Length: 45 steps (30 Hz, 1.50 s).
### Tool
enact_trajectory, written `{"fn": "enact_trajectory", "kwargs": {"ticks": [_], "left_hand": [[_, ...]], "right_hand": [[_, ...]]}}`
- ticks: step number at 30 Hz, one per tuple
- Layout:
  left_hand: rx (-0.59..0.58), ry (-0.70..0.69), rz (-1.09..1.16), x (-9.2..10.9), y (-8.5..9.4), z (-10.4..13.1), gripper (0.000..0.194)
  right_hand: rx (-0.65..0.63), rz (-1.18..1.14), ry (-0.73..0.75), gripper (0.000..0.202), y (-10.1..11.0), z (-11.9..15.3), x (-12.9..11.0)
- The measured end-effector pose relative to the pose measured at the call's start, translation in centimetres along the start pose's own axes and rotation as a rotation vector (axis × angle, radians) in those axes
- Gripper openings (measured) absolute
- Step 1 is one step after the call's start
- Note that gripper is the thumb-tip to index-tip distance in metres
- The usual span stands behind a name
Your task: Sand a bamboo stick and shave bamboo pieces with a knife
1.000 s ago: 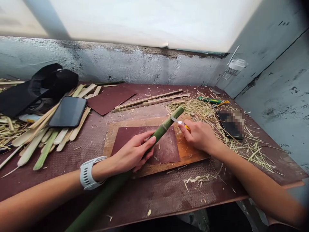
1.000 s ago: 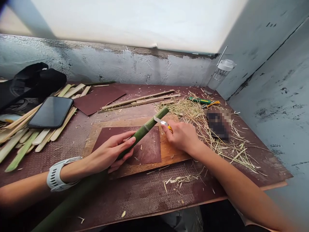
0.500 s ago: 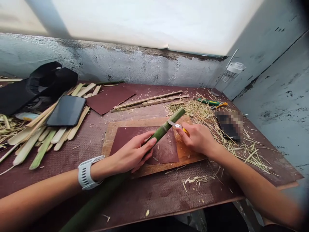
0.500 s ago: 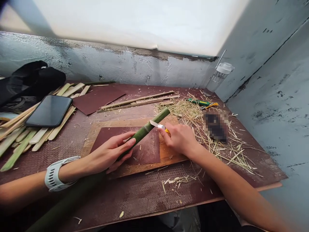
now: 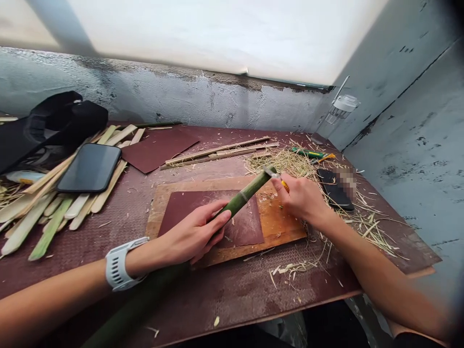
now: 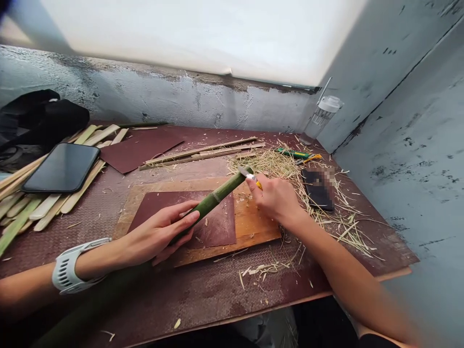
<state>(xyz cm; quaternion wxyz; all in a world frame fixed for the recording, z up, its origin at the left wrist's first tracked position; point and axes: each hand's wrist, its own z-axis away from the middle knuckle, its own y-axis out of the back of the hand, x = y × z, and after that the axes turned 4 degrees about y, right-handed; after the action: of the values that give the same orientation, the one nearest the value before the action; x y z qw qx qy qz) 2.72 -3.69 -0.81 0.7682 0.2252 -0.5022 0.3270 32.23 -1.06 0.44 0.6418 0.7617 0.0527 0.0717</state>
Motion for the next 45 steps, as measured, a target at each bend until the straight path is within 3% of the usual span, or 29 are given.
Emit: {"fn": "enact_trajectory", "kwargs": {"ticks": [5,12,18,23,27,31,35,38,42,45], "left_hand": [[0.017,0.008,0.017,-0.1,0.0,0.0,0.052],[-0.003,-0.002,0.078,0.3,0.1,-0.1,0.055],[0.009,0.004,0.113,0.3,0.2,-0.1,0.057],[0.018,0.011,0.115,0.4,0.1,0.0,0.061],[0.023,0.019,0.129,0.4,0.1,-0.1,0.06],[0.013,-0.008,0.113,0.3,0.1,-0.1,0.056],[0.002,-0.036,0.105,0.1,0.1,-0.1,0.053],[-0.018,-0.041,0.098,0.1,0.2,-0.1,0.05],[-0.03,-0.068,0.094,0.1,0.2,-0.1,0.045],[-0.029,-0.084,0.079,0.0,0.2,-0.1,0.044]], "right_hand": [[-0.027,-0.052,0.166,0.061,-0.1,1.3,-2.2],[-0.006,0.001,0.122,0.061,-0.5,0.4,-0.7],[0.013,0.053,-0.039,0.064,-0.5,-0.2,0.6],[-0.044,-0.009,0.083,0.062,-0.3,0.3,-0.6],[-0.054,0.025,0.076,0.062,-0.5,0.1,-0.8],[0.003,0.038,-0.016,0.07,0.4,-0.5,1.3],[0.097,0.123,-0.322,0.075,3.2,-1.1,5.3],[0.113,0.154,-0.475,0.063,5.0,-1.2,8.4],[-0.051,0.165,-0.544,0.055,4.8,-0.5,11.6],[-0.182,0.206,-0.635,0.072,3.2,0.8,13.0]]}}
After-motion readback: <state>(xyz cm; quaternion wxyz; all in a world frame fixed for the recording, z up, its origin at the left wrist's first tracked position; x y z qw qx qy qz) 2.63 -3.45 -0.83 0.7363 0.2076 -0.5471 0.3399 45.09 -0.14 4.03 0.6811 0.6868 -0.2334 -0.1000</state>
